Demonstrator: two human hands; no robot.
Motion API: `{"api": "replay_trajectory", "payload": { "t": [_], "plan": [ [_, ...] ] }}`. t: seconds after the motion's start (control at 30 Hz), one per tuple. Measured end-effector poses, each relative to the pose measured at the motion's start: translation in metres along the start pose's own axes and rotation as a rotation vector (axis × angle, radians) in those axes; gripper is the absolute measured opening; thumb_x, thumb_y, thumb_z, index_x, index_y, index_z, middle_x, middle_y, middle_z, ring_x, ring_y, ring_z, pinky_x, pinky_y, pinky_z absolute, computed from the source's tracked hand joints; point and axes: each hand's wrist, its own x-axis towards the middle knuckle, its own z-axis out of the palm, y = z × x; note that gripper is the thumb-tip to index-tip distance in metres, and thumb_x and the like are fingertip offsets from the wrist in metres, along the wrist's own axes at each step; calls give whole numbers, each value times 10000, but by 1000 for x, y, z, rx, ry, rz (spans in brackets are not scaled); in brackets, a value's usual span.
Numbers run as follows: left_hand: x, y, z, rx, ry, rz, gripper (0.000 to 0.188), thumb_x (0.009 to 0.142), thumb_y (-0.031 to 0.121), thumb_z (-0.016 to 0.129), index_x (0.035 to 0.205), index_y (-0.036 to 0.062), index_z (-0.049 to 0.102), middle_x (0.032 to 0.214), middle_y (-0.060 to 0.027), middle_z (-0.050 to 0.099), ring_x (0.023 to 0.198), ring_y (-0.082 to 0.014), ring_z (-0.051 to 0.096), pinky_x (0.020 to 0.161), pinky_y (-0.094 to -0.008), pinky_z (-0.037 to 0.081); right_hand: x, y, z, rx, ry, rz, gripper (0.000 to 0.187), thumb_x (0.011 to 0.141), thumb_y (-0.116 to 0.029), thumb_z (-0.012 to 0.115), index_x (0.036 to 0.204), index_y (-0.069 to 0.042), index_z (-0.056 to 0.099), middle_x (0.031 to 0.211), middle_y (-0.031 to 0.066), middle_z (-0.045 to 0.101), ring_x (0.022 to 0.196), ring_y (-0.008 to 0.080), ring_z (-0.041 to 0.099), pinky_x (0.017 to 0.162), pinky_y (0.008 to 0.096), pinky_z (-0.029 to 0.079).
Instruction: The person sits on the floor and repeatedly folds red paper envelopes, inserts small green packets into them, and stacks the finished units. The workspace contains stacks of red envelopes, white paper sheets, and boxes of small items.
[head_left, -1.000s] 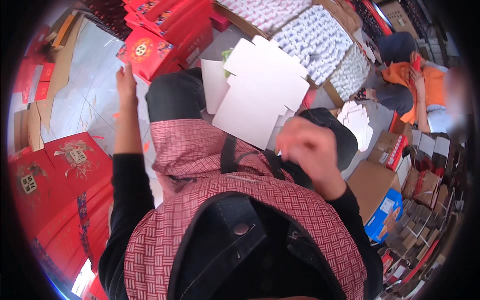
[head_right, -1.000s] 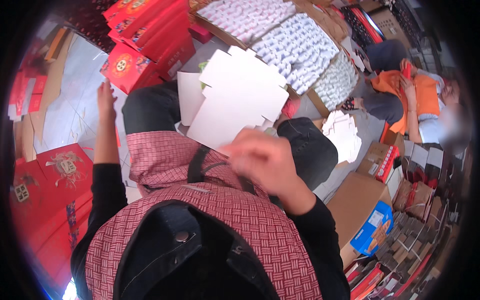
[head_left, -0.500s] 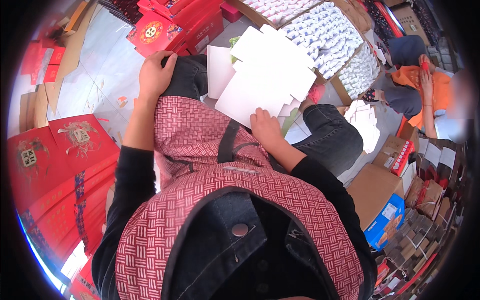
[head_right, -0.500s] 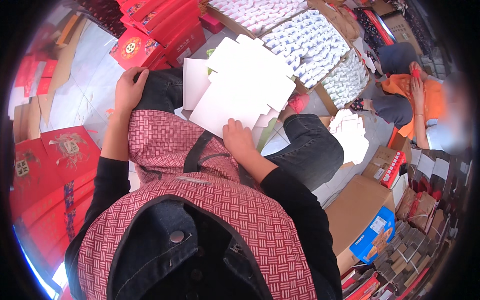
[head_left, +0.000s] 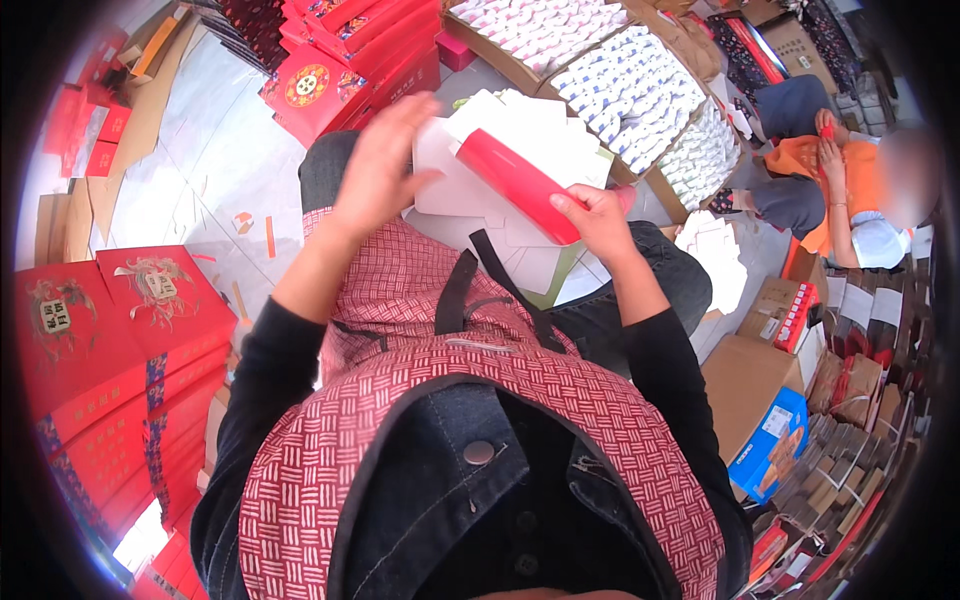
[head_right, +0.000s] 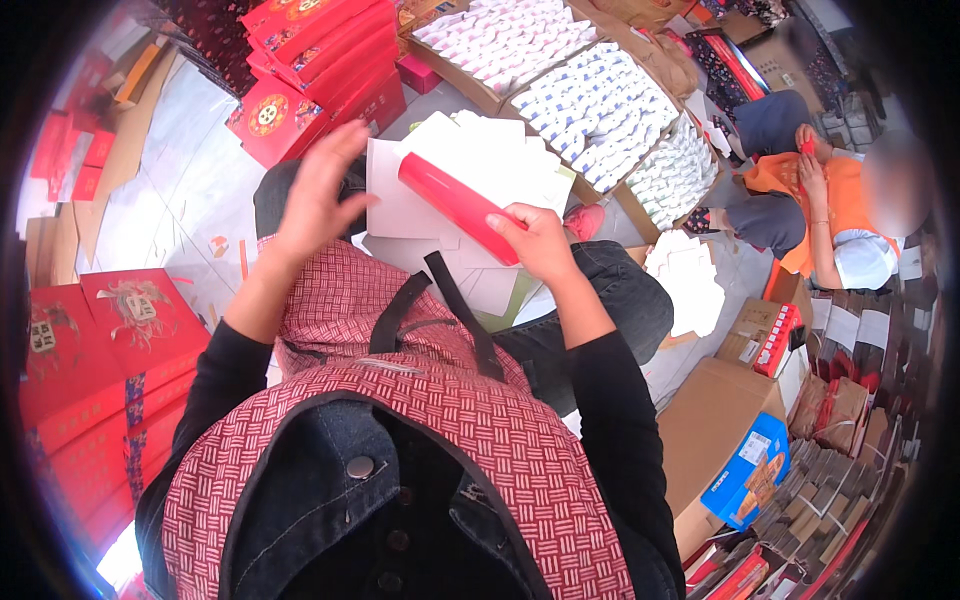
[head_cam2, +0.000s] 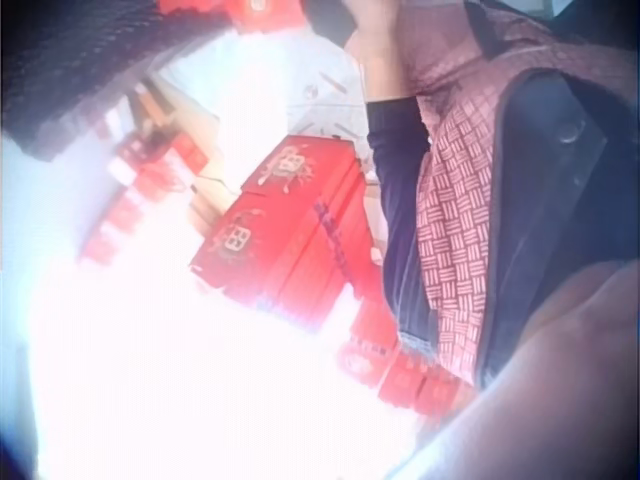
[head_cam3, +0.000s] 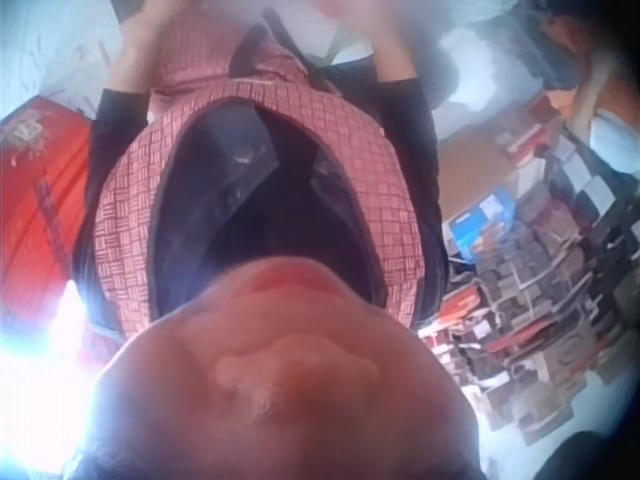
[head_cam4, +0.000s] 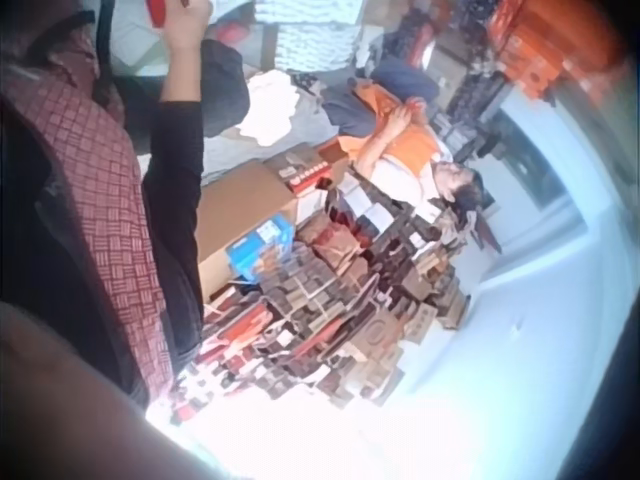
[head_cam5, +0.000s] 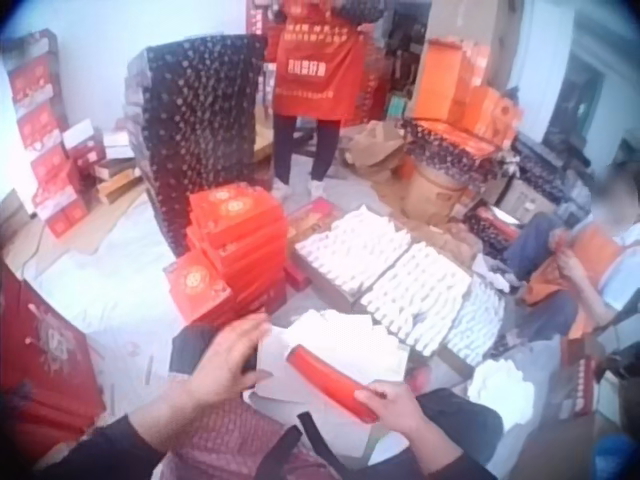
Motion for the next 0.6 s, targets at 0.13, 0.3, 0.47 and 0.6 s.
{"api": "replay_trajectory", "payload": {
  "t": [0.13,0.3,0.47,0.6],
  "plan": [
    [33,39,10,-29,-194,222,639,610,59,744,1210,68,522,1224,-131,519,1109,-303,504,918,-360,422,-6,-33,-21,21,-87,-50,191,835,-178,651,809,11,633,658,-27,569,627,38,477,561,216,403],
    [45,31,24,-357,-405,105,492,690,42,707,1160,41,563,1027,-123,610,887,-269,599,781,-324,482,-17,-58,-32,-94,-23,-197,160,820,-131,660,911,-2,634,711,-7,614,668,40,520,593,220,429],
    [55,63,4,-794,-414,-117,470,713,-71,654,1162,41,574,1108,-72,612,987,-153,574,874,-278,457,-29,-77,-40,71,-21,-135,179,822,-36,635,998,-5,629,788,10,638,738,39,557,656,206,458],
    [50,80,-14,-978,-525,-306,439,728,-81,656,1149,21,582,1091,-63,611,974,-116,560,879,-263,455,-47,-88,-46,37,-25,-203,240,796,-47,658,1032,-13,641,842,27,665,791,60,597,707,214,482]
  ]
}}
